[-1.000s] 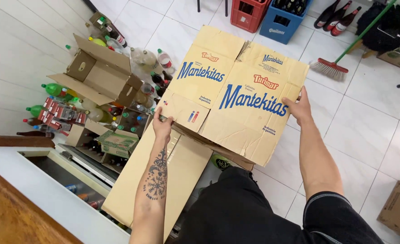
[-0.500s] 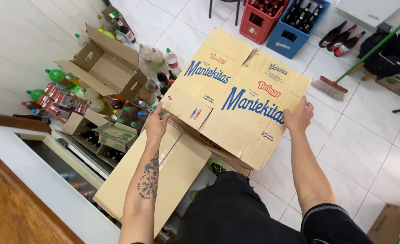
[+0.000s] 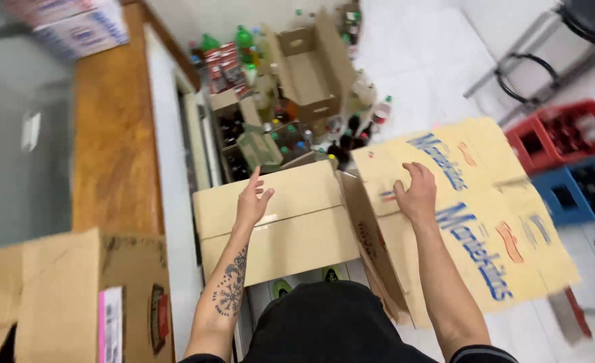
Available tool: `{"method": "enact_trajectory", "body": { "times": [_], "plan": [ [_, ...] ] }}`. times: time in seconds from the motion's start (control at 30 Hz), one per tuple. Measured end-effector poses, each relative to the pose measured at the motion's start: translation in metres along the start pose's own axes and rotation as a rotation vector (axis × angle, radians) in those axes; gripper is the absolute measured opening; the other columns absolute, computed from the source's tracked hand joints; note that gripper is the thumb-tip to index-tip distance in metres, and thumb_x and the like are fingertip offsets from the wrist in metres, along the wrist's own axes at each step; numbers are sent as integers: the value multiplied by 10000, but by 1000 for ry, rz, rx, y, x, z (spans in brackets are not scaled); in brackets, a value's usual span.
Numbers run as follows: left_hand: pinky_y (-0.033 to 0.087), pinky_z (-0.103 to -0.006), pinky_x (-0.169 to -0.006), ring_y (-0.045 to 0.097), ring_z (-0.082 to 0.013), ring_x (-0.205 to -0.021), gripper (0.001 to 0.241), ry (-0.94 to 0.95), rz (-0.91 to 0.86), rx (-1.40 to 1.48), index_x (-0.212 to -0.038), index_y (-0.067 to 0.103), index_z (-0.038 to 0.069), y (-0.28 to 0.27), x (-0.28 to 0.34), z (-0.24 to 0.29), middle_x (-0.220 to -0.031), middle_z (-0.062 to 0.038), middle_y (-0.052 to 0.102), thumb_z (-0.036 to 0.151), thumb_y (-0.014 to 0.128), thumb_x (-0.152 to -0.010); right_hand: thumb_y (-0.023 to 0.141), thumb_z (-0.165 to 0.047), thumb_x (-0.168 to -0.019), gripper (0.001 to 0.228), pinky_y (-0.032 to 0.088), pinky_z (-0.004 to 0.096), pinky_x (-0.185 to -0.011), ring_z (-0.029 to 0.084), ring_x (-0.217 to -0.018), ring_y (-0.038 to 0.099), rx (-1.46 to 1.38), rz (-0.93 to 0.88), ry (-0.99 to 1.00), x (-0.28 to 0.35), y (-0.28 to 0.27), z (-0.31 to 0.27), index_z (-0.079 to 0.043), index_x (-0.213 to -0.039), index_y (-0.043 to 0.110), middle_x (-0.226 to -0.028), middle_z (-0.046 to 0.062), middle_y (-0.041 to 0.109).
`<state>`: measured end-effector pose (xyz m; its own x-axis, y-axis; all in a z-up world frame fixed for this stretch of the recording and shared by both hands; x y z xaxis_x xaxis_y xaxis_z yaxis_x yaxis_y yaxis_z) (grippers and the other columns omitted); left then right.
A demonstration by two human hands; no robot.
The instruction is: The person picks up and unfolds various cardboard boxes one at a time, turning them over and pressing the flaps down to flatten them.
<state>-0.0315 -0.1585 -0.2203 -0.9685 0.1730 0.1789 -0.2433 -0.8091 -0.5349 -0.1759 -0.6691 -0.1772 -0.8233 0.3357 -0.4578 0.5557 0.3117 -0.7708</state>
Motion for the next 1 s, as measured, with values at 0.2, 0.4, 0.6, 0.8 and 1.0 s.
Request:
{"method": "enact_trajectory", "body": {
  "times": [0.2,0.4,0.6,0.8,1.0],
  "plan": [
    [730,-496,-1023,785,-458,-1339,858,-96,241,163,-1810,512,259,-36,107,-80,-1501,-284,757,251,913,-1051,879,-196,-925,522,562,523,-1230,411,-1379,744,-212,-294,-399,-67,125,-145,-136,-1440,826,-1431,172,757],
    [729,-479,-990,811,-447,-1275,699,-193,452,217,-1715,630,215,-54,256,-67,-1407,-275,789,239,875,-1061,841,-243,-985,464,518,520,-1307,368,-1492,686,-411,-619,-678,-58,208,-330,-160,-1441,815,-1530,117,740],
    [715,-450,-982,819,-396,-1220,565,-237,816,211,-1667,683,173,-71,369,-49,-1319,-230,807,253,809,-1122,841,-226,-1024,444,523,524,-1283,363,-1532,662,-599,-787,-923,-6,239,-485,-182,-1465,820,-1558,94,732],
    [728,-403,-780,862,-293,-888,146,-203,1492,-535,-1123,901,163,-117,456,19,-926,-74,867,287,858,-1060,876,-41,-1079,464,613,621,-1120,456,-1407,711,-1027,-746,-957,39,190,-580,-57,-1531,771,-1453,217,738],
    [602,-404,-898,728,-258,-974,371,-500,1869,-501,-1304,855,158,-151,565,25,-962,-49,784,460,718,-1137,814,-79,-1186,419,666,534,-967,354,-1276,774,-1196,-681,-672,42,198,-600,-85,-1588,698,-1420,158,718]
  ]
}}
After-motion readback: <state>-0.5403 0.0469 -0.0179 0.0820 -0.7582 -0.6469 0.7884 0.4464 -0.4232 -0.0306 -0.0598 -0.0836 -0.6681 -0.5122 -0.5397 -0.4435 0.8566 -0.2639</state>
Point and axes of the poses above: each hand's wrist, its own x-axis away from the middle knuckle, its own y-axis out of the palm, z = x × y, the point moved 7 cm from there along -x, towards the middle knuckle
